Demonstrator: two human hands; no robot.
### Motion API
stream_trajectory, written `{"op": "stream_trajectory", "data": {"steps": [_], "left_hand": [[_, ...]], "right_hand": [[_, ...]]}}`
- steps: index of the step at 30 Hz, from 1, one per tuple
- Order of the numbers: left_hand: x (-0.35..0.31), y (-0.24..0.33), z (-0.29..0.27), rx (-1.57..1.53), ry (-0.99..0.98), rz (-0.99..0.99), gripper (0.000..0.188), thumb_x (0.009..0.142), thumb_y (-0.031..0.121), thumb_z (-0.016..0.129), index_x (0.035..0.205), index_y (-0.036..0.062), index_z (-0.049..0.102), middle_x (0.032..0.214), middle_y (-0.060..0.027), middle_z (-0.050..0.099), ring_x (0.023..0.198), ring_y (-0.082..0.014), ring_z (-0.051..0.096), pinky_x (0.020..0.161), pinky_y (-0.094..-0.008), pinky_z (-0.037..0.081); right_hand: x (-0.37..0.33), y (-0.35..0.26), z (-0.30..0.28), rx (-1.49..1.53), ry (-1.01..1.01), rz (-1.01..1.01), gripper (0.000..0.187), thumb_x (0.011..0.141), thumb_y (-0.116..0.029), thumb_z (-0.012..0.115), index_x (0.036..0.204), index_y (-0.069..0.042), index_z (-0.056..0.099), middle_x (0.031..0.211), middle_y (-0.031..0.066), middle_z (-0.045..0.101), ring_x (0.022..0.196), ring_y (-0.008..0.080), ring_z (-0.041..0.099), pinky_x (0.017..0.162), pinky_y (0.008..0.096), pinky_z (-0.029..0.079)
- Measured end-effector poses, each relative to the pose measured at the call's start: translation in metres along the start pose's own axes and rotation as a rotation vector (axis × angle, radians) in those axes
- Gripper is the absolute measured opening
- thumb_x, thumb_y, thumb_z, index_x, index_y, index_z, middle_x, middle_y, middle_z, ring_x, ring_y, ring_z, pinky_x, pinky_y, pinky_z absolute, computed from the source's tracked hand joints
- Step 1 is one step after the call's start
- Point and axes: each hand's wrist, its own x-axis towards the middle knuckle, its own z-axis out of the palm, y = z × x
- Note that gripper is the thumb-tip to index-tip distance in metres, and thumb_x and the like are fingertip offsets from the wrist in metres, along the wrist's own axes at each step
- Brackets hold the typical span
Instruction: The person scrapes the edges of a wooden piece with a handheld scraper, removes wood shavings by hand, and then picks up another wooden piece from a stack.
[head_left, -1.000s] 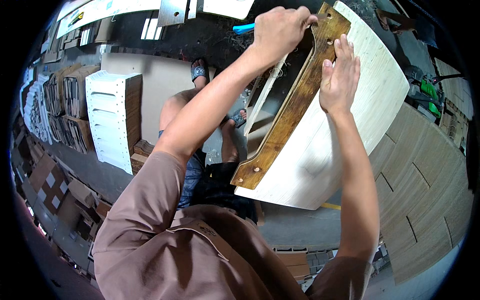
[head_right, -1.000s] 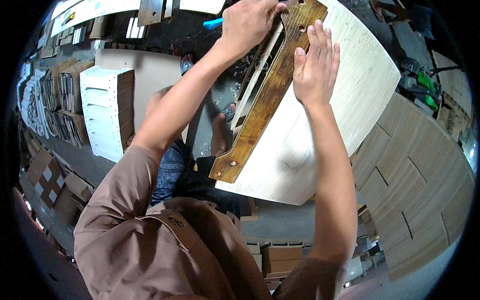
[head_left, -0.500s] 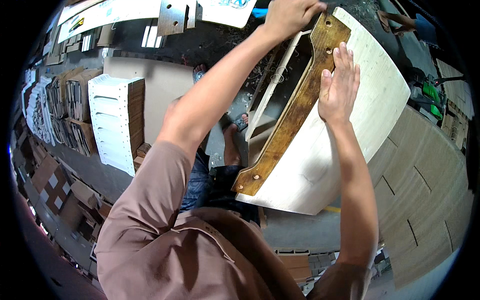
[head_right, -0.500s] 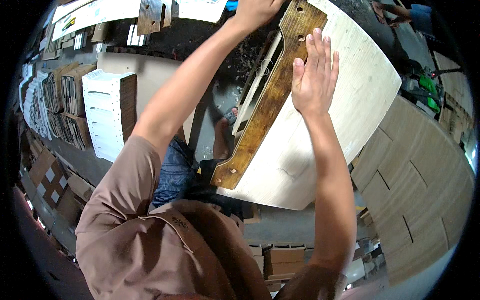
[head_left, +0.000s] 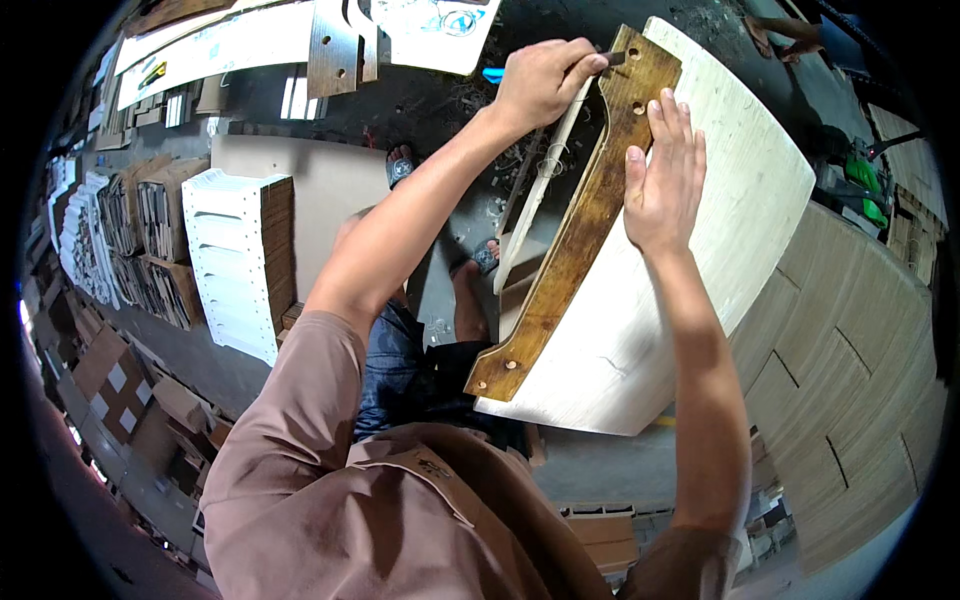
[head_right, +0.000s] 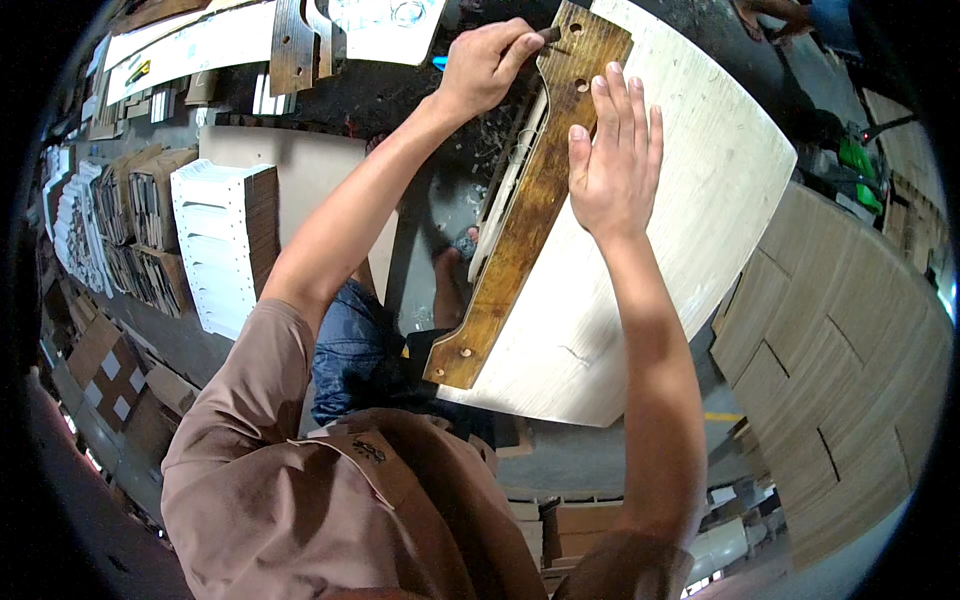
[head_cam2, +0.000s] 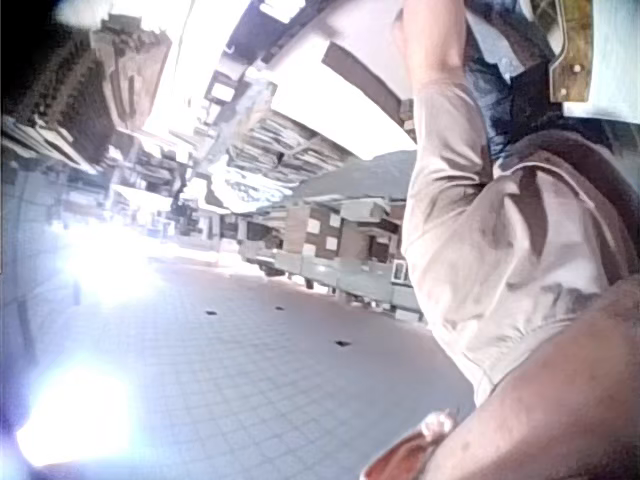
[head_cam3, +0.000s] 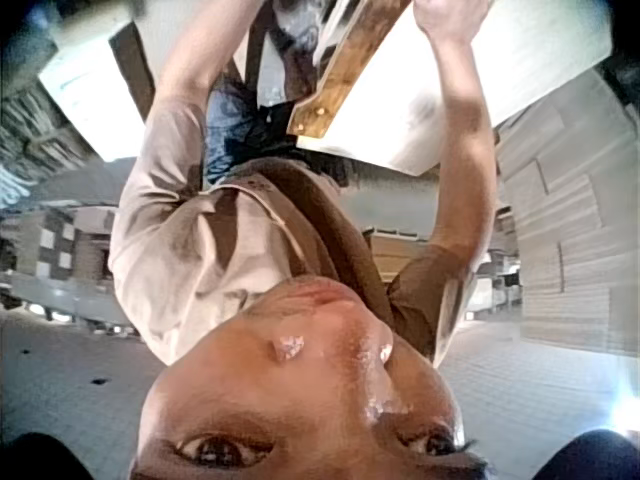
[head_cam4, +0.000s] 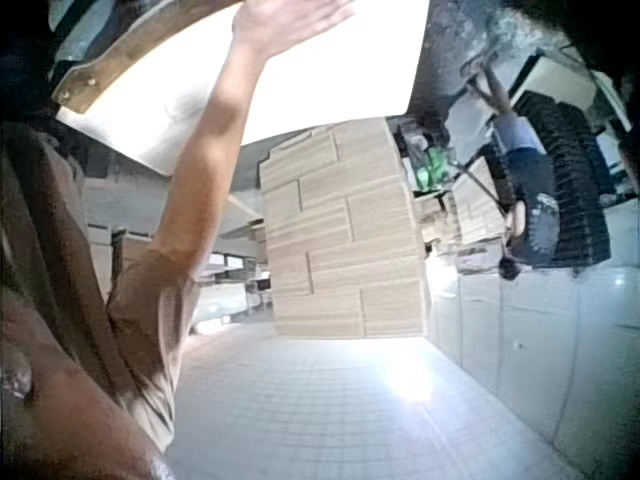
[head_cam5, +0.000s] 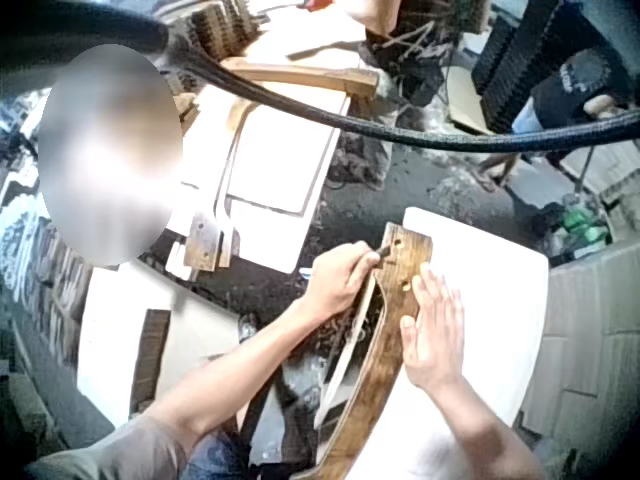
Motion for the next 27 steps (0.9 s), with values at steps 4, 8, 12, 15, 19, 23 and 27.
{"op": "stream_trajectory", "data": {"steps": [4,8,12,15,19,23,27], "left_hand": [[0.042,0.002,-0.001,0.21,-0.037,0.161,0.018,0.11,0.029,0.068,0.119,0.0266,0.082,0.085,-0.0042,0.073,0.08,-0.0252,0.073,0.069,-0.0401,0.058],[0.096,0.002,0.001,0.138,-0.238,-0.04,0.031,0.116,0.029,0.056,0.136,0.0106,0.073,0.101,-0.0202,0.078,0.098,-0.0386,0.078,0.085,-0.0464,0.059],[0.078,0.003,0.001,-0.374,0.031,0.017,0.035,0.115,0.017,0.057,0.145,0.0048,0.069,0.119,-0.0232,0.077,0.113,-0.0363,0.076,0.095,-0.0456,0.058],[0.046,0.003,-0.011,-0.331,-0.074,0.086,0.04,0.111,0.009,0.057,0.149,0.0038,0.067,0.119,-0.0212,0.074,0.11,-0.0366,0.072,0.098,-0.0448,0.056],[0.017,0.015,-0.027,-0.113,-0.24,0.13,0.048,0.11,0.007,0.05,0.156,0.0096,0.063,0.114,-0.0195,0.069,0.106,-0.0404,0.068,0.097,-0.0468,0.055],[-0.017,0.032,-0.031,0.121,-0.125,0.315,0.043,0.107,0.012,0.06,0.147,0.0224,0.07,0.105,-0.0124,0.074,0.096,-0.0334,0.072,0.084,-0.0462,0.058],[-0.072,0.056,-0.035,0.137,-0.289,0.232,0.068,0.095,-0.008,0.061,0.155,0.0236,0.066,0.109,-0.0101,0.072,0.102,-0.031,0.069,0.094,-0.0446,0.06]], "right_hand": [[0.0,0.0,0.0,-0.002,0.01,-0.023,0.061,0.119,-0.048,0.035,0.174,-0.021,0.037,0.183,0.0013,0.034,0.17,0.027,0.027,0.142,0.0524,0.015],[0.001,-0.001,-0.002,-0.022,0.003,-0.019,0.062,0.12,-0.05,0.033,0.174,-0.02,0.038,0.182,0.0013,0.035,0.17,0.0263,0.028,0.142,0.0519,0.017],[0.002,-0.001,-0.001,-0.016,0.021,-0.02,0.061,0.119,-0.049,0.034,0.174,-0.022,0.037,0.183,0.0009,0.035,0.17,0.0263,0.029,0.142,0.0518,0.017],[0.002,0.0,0.001,-0.016,0.038,-0.022,0.06,0.119,-0.048,0.037,0.175,-0.025,0.038,0.183,0.0007,0.035,0.169,0.0268,0.031,0.141,0.0518,0.018],[-0.001,0.003,0.003,-0.051,0.047,-0.041,0.058,0.119,-0.045,0.039,0.175,-0.028,0.04,0.181,0.0,0.038,0.168,0.0286,0.034,0.14,0.0533,0.021],[-0.001,0.006,0.004,-0.09,0.067,-0.087,0.06,0.119,-0.052,0.039,0.173,-0.025,0.044,0.179,0.0044,0.041,0.165,0.0313,0.038,0.139,0.0553,0.024],[0.002,0.002,0.004,0.006,0.108,-0.068,0.054,0.121,-0.048,0.032,0.172,-0.035,0.044,0.181,-0.0015,0.038,0.167,0.0292,0.036,0.139,0.0558,0.021]]}}
